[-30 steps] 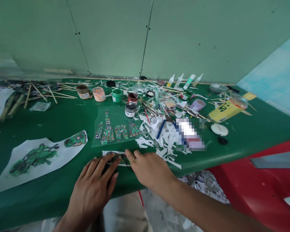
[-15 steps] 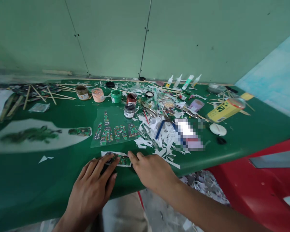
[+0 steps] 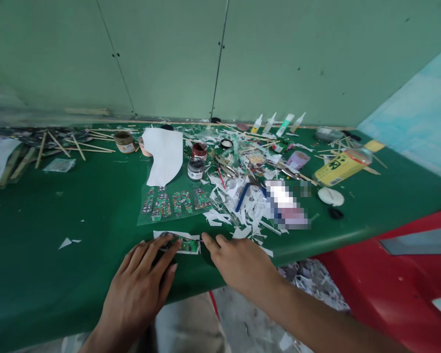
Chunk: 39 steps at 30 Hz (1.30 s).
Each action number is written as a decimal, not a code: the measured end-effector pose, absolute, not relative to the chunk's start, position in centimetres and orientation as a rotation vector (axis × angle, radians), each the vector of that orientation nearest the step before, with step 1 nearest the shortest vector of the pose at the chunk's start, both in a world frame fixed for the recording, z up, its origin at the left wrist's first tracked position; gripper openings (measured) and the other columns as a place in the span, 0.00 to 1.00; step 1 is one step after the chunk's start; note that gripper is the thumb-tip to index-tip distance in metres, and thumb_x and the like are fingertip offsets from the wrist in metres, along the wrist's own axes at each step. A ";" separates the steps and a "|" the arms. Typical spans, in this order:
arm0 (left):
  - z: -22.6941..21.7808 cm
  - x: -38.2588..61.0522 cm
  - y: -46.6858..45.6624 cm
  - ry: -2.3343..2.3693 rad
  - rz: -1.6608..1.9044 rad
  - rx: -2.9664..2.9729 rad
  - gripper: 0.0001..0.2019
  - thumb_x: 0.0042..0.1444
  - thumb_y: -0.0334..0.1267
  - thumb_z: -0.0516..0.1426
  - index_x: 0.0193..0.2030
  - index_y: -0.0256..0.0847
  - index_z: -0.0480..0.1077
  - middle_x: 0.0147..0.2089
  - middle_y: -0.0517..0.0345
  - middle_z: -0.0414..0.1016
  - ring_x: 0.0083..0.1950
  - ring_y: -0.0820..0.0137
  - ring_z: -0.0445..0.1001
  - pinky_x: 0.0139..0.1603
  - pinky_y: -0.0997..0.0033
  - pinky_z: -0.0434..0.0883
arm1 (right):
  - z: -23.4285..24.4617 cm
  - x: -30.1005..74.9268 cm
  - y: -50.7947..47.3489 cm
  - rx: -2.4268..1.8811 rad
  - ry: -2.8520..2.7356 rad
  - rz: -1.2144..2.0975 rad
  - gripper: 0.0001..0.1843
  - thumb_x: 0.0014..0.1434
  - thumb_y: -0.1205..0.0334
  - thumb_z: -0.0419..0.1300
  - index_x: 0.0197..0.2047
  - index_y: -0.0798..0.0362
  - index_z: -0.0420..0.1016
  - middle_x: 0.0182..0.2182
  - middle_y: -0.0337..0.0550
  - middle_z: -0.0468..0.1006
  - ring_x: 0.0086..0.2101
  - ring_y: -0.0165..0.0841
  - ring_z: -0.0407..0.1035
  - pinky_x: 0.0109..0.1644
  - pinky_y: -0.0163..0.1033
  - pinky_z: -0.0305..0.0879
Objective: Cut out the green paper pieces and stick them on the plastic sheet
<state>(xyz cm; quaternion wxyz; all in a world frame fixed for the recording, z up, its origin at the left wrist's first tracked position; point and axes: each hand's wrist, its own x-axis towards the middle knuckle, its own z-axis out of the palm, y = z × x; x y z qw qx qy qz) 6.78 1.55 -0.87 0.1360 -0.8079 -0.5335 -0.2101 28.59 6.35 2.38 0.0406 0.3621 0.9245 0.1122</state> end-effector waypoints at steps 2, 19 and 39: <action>-0.8 6.8 1.6 -1.548 -0.616 -2.342 0.17 0.63 0.35 0.51 0.57 0.43 0.69 0.56 0.53 0.74 0.51 0.60 0.73 0.54 0.55 0.69 | 2.4 29.0 6.2 1.100 2.841 0.338 0.29 0.55 0.75 0.53 0.61 0.61 0.69 0.28 0.45 0.78 0.19 0.29 0.65 0.21 0.41 0.37; -1.0 6.9 1.0 -1.689 -0.761 -2.226 0.13 0.62 0.35 0.51 0.50 0.46 0.72 0.53 0.53 0.74 0.51 0.59 0.72 0.51 0.55 0.70 | 8.0 20.3 16.0 1.943 2.779 -0.186 0.23 0.64 0.51 0.51 0.56 0.54 0.73 0.33 0.52 0.81 0.30 0.39 0.73 0.28 0.40 0.60; -0.9 5.9 1.9 -1.787 -0.745 -2.128 0.14 0.60 0.34 0.50 0.52 0.45 0.69 0.53 0.53 0.73 0.53 0.57 0.71 0.51 0.51 0.71 | 9.4 14.2 28.4 2.426 2.339 -0.361 0.30 0.61 0.51 0.56 0.61 0.59 0.64 0.54 0.62 0.72 0.52 0.47 0.70 0.47 0.45 0.68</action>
